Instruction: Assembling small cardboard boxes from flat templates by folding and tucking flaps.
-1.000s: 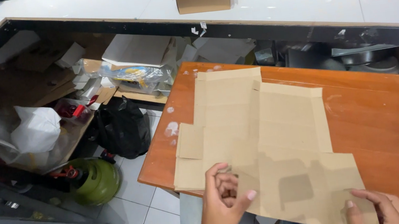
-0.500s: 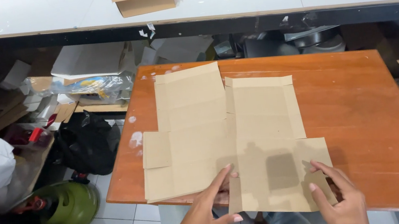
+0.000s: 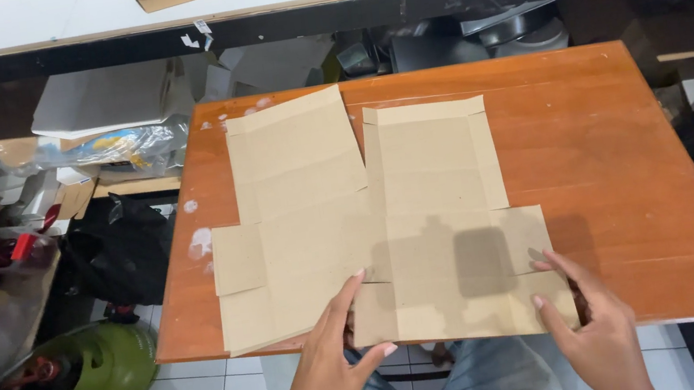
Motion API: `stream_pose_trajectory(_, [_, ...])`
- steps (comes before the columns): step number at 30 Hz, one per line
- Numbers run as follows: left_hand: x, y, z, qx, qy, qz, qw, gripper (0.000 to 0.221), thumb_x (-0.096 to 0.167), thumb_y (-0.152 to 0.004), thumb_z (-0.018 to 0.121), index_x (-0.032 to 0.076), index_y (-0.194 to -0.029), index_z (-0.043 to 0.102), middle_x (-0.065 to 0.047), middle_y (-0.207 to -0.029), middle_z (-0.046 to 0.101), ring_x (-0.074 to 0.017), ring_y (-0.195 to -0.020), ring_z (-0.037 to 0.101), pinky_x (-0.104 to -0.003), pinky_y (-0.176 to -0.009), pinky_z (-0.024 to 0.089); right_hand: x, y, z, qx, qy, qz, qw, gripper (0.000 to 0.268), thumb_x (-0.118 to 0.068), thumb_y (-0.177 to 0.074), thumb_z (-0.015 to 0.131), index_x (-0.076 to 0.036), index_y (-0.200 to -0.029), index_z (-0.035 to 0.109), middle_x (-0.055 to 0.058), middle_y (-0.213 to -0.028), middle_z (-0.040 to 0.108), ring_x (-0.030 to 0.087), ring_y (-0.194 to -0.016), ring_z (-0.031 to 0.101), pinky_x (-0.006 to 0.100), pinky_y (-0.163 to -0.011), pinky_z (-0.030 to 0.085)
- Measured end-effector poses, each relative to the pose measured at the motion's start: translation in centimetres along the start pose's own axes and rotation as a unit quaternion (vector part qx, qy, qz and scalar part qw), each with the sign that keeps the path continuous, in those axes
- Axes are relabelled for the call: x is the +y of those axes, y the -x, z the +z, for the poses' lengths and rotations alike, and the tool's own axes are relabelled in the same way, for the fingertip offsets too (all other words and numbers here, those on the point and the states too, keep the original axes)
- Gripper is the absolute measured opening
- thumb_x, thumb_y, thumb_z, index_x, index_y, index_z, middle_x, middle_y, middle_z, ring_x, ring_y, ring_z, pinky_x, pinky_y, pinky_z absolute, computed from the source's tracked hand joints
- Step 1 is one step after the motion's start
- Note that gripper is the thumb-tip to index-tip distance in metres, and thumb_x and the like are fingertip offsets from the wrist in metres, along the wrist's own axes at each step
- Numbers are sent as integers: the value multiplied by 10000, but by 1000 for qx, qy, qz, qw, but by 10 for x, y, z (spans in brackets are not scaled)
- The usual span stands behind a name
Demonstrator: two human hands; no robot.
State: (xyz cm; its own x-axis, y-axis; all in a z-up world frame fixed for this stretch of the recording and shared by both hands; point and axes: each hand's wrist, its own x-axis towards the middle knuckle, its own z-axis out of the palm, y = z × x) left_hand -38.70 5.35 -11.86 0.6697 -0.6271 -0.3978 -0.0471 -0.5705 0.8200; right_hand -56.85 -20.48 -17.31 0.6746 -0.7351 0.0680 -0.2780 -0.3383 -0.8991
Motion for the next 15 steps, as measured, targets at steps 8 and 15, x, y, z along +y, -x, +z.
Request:
stream_pose_trajectory(8, [-30,-20,24,126,-313,269,902,601,508,-902,761,189,-1371,563,-75,-1155,564,-260,-904,587,-404,-729,521,-9,-4,-16,100,92,-1,991,322,-65,-894,732,-91,-1214,757,54,-1260,688,130,-749,512,261,-646,422])
stream_pose_trajectory(15, [-19,-21,42,174,-221,329,901,577,707,-934,529,198,-1136,709,-25,-960,544,-227,-842,532,-380,-742,470,18,-4,-31,180,51,35,982,331,-33,-939,666,4,-1266,700,110,-1197,716,170,-936,616,304,-848,487])
